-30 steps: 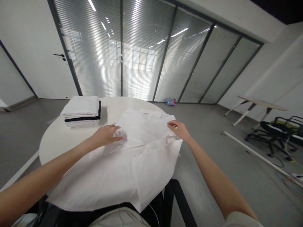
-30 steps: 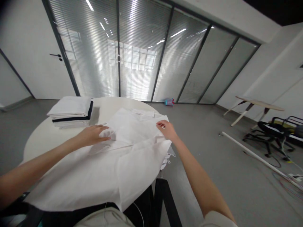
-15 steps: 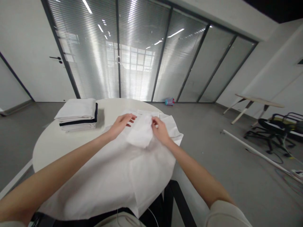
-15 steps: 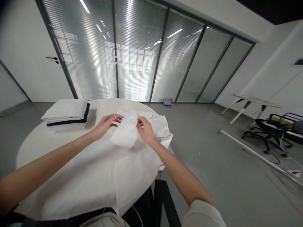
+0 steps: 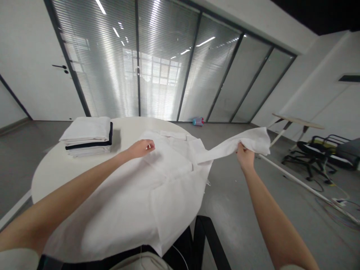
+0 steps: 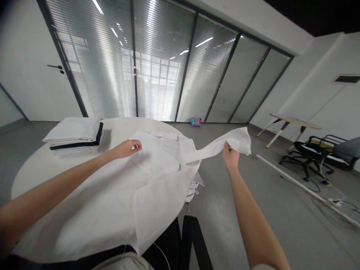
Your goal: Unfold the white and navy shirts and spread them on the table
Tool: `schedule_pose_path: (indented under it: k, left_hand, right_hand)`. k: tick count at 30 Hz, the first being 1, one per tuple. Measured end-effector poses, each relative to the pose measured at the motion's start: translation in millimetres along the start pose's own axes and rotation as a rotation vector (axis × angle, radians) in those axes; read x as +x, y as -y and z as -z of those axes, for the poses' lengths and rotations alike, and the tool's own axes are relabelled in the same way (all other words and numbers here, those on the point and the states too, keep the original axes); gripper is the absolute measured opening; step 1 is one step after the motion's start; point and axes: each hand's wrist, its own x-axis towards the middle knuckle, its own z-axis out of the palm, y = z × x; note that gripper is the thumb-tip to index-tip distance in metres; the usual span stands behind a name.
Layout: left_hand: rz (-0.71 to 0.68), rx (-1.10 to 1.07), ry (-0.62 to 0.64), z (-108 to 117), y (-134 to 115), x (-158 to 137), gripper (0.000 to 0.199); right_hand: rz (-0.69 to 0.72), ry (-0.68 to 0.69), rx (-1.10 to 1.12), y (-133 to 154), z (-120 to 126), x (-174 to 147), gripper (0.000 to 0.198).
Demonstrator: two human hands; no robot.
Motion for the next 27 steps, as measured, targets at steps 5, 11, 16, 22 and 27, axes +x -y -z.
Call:
schedule_pose_path:
  k: [5, 11, 16, 22, 27]
  left_hand:
    - [-0.252, 0.02, 0.194, -15.4, 2.5, -6.2, 0.036]
    - [-0.254, -0.098, 0.078, -42.4, -8.2, -10.9, 0.028]
    - [0.075, -0.695, -0.337, -10.5, -5.2, -3.1, 0.031]
    - [0.318, -1.247, -1.008, 87.9, 47.5, -30.3, 0.032]
    - [0.571, -1.038, -1.318, 132.9, 97.2, -96.4, 0.035]
  right_hand:
    - [-0.236, 0.241, -0.361, 1.2, -9.4, -12.6, 0.026]
    - [-0.131, 0.331, -0.509, 31.7, -23.0, -39.7, 0.037]
    - [0.298, 0.462, -0.097, 103.5, -64.3, -65.4, 0.037]
    - [0.394, 0.935, -0.345, 159.7, -114.1, -122.9, 0.06]
    - [0.466, 0.851, -0.552, 164.4, -124.5, -148.9, 0.04]
